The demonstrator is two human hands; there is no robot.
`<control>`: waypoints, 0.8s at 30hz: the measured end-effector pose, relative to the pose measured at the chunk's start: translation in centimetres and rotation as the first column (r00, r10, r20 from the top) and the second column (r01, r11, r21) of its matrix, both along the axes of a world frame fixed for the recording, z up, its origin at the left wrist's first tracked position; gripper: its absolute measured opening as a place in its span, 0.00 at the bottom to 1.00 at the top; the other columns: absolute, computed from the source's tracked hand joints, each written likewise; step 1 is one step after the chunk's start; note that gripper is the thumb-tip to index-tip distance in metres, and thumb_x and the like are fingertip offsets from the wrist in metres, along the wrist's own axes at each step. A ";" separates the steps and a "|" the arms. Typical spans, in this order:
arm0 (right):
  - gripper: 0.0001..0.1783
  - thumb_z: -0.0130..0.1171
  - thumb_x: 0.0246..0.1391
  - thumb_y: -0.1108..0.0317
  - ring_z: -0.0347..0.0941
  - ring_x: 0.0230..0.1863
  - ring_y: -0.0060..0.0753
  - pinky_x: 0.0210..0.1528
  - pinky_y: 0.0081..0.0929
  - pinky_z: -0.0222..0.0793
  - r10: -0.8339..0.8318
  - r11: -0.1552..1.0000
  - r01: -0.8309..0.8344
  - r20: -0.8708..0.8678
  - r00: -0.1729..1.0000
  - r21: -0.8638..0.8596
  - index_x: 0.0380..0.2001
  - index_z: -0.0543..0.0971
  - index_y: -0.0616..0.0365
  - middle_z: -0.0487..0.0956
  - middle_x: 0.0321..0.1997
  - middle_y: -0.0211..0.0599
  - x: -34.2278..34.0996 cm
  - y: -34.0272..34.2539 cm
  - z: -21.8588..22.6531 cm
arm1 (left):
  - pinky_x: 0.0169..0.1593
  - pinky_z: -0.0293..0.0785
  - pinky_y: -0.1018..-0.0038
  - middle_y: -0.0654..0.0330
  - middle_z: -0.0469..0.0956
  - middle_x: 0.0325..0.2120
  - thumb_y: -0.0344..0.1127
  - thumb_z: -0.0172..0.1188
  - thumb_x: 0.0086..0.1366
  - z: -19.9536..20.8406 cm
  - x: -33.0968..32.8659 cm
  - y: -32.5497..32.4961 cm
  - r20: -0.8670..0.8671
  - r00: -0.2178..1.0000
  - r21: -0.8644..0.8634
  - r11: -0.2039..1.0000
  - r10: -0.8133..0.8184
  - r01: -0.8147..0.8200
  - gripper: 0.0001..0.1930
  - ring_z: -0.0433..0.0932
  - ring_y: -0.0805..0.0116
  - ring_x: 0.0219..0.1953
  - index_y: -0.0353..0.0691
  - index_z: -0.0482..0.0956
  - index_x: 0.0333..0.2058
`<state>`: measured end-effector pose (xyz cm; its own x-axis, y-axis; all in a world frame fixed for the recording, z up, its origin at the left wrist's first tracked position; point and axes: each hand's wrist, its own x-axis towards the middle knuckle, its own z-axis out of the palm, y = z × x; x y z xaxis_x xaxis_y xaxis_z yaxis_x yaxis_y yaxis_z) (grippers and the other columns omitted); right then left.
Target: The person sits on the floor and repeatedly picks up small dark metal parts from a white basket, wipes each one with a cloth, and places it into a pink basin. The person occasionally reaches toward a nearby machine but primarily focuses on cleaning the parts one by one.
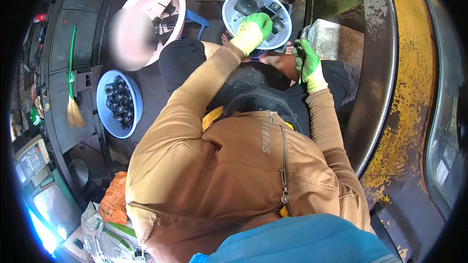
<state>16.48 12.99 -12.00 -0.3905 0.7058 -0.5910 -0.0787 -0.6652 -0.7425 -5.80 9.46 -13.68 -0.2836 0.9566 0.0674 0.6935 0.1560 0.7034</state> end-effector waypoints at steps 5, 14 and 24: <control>0.12 0.58 0.59 0.56 0.63 0.14 0.17 0.13 0.15 0.54 -0.106 0.988 0.120 -0.131 0.986 0.100 0.35 0.77 0.53 0.76 0.23 0.29 -3.2 -1.4 2.8 | 0.41 0.74 0.61 0.59 0.78 0.33 0.35 0.65 0.53 5.4 2.1 -5.3 -0.548 0.809 0.502 0.690 -0.213 0.522 0.06 0.76 0.54 0.40 0.43 0.79 0.30; 0.12 0.53 0.59 0.68 0.67 0.14 0.23 0.16 0.23 0.68 -0.114 0.972 0.185 -0.404 0.908 0.143 0.44 0.74 0.61 0.73 0.20 0.31 -5.1 -5.6 8.3 | 0.63 0.62 0.65 0.56 0.65 0.59 0.37 0.67 0.56 8.3 1.0 -9.6 0.930 0.241 0.269 0.961 -0.278 0.069 0.39 0.67 0.62 0.60 0.38 0.57 0.63; 0.42 0.75 0.35 0.72 0.74 0.48 0.37 0.48 0.30 0.73 0.130 0.587 -0.113 0.045 0.991 0.802 0.57 0.68 0.61 0.72 0.53 0.44 -3.1 -5.7 5.6 | 0.52 0.73 0.71 0.55 0.76 0.45 0.34 0.72 0.50 13.2 3.1 -9.5 0.595 0.769 0.526 0.837 -0.234 -0.153 0.31 0.76 0.67 0.48 0.35 0.72 0.52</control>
